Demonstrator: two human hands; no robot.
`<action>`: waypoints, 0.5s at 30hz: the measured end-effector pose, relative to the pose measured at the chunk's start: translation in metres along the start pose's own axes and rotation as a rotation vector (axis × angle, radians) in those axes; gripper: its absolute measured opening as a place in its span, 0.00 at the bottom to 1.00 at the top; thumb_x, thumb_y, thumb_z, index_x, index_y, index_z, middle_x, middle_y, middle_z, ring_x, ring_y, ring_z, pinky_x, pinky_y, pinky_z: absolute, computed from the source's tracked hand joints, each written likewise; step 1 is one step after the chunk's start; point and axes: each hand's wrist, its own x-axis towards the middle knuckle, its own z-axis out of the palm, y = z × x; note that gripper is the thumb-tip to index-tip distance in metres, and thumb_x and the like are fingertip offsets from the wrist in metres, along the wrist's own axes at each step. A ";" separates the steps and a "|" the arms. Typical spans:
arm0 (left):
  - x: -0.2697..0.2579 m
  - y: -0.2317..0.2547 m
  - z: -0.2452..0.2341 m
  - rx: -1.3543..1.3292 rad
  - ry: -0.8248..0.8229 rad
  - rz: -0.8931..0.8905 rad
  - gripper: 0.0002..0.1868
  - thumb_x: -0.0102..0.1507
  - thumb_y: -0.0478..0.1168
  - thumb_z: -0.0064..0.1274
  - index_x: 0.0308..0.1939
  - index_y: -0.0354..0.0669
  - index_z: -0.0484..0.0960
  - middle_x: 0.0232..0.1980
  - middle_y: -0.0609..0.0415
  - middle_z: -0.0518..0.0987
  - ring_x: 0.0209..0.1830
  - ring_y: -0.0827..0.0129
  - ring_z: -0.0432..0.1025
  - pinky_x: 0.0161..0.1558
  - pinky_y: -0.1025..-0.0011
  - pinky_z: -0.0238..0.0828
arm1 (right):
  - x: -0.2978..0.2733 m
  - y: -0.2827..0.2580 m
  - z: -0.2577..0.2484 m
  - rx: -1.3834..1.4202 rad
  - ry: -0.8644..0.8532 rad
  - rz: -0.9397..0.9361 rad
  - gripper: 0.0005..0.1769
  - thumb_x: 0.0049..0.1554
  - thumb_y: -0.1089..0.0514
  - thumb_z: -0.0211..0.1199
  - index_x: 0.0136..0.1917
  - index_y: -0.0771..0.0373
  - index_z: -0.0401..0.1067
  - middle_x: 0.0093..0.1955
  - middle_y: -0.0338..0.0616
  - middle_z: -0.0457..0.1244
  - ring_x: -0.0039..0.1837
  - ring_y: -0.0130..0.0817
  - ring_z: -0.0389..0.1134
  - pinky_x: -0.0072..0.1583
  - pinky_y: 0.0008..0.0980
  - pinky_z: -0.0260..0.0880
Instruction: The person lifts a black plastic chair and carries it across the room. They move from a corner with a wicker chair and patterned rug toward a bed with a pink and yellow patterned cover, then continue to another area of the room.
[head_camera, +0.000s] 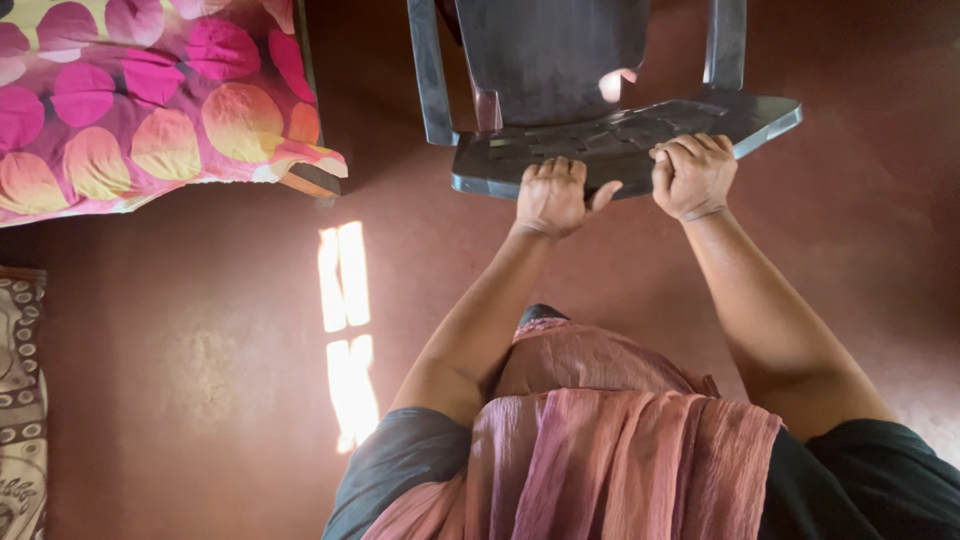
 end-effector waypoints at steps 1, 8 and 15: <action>-0.001 -0.002 -0.001 0.004 -0.007 0.005 0.35 0.62 0.70 0.48 0.32 0.39 0.81 0.36 0.44 0.82 0.37 0.52 0.78 0.43 0.57 0.71 | -0.002 -0.001 0.003 -0.002 0.015 0.006 0.08 0.60 0.59 0.60 0.38 0.55 0.76 0.42 0.34 0.69 0.45 0.37 0.69 0.52 0.38 0.63; -0.001 -0.005 -0.002 0.047 -0.032 0.004 0.34 0.62 0.70 0.49 0.31 0.40 0.81 0.35 0.47 0.82 0.36 0.54 0.78 0.42 0.59 0.71 | -0.008 -0.001 0.009 -0.011 0.056 0.018 0.08 0.60 0.58 0.61 0.39 0.56 0.77 0.42 0.34 0.69 0.45 0.37 0.69 0.53 0.39 0.63; 0.002 -0.008 -0.001 0.072 -0.016 0.037 0.32 0.61 0.70 0.51 0.28 0.42 0.80 0.33 0.48 0.81 0.33 0.55 0.78 0.40 0.60 0.71 | -0.008 -0.005 0.010 0.006 0.067 0.064 0.08 0.61 0.59 0.61 0.40 0.56 0.76 0.43 0.34 0.69 0.47 0.36 0.70 0.55 0.38 0.63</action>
